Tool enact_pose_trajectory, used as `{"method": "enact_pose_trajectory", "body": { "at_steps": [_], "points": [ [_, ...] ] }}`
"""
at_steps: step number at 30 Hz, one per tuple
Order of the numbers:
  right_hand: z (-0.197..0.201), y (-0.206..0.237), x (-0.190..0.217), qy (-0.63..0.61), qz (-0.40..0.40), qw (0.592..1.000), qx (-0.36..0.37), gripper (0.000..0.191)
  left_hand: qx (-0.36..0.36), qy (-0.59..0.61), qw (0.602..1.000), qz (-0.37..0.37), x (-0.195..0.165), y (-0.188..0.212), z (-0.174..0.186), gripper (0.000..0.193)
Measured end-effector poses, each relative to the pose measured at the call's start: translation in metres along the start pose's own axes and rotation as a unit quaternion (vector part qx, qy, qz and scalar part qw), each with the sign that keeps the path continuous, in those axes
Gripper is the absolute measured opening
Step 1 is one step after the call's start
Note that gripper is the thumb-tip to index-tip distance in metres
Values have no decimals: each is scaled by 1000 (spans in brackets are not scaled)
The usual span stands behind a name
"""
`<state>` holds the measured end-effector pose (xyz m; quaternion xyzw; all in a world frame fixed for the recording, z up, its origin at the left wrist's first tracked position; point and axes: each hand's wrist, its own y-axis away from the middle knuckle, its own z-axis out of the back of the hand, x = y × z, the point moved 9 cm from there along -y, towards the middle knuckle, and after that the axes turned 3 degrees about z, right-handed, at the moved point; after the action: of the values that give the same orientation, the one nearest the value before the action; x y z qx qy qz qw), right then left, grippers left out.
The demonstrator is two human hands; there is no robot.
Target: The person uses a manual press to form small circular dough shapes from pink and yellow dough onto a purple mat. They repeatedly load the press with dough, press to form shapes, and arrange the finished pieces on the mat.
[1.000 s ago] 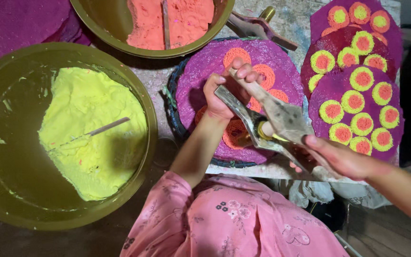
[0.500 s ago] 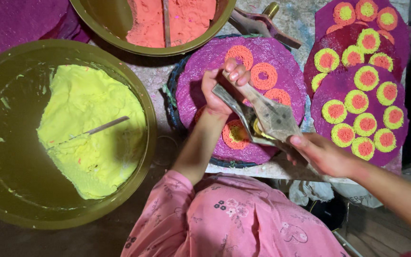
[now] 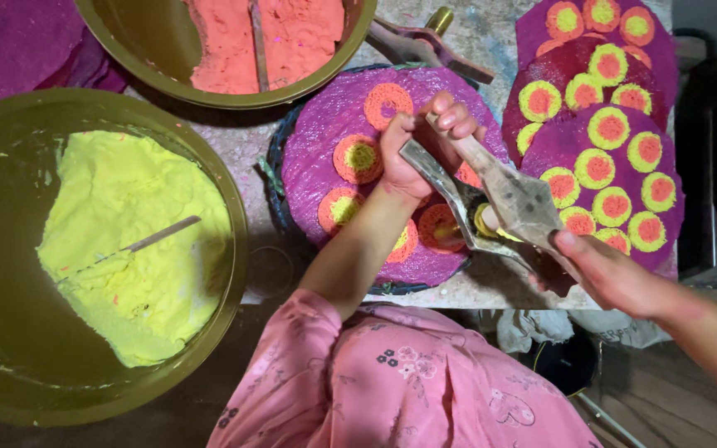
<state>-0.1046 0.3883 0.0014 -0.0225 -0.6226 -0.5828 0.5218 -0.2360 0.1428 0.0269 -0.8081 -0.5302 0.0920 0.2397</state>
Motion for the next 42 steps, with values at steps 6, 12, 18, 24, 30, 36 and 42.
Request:
{"method": "enact_pose_trajectory", "body": {
  "at_steps": [6,12,18,24,30,36,42],
  "points": [
    [-15,-5,24,198,32,976,-89,78,31,23,999,25,1,0,36,22],
    [-23,-2,30,110,30,992,-53,74,20,24,999,20,5,6,39,21],
    [-19,-26,47,145,89,983,-65,71,42,-45,997,40,-13,-15,14,24],
    [-23,-49,82,-26,137,990,26,65,20,-121,992,7,-59,-32,1,23],
    [-19,-75,97,153,142,974,-85,70,33,-72,997,-22,-86,-28,18,26],
    [-22,-84,86,125,99,986,-56,68,29,-62,997,-24,-95,-16,39,29],
    [-10,-98,95,191,155,964,-99,71,45,-90,994,-33,-94,-36,3,35]
  ]
}}
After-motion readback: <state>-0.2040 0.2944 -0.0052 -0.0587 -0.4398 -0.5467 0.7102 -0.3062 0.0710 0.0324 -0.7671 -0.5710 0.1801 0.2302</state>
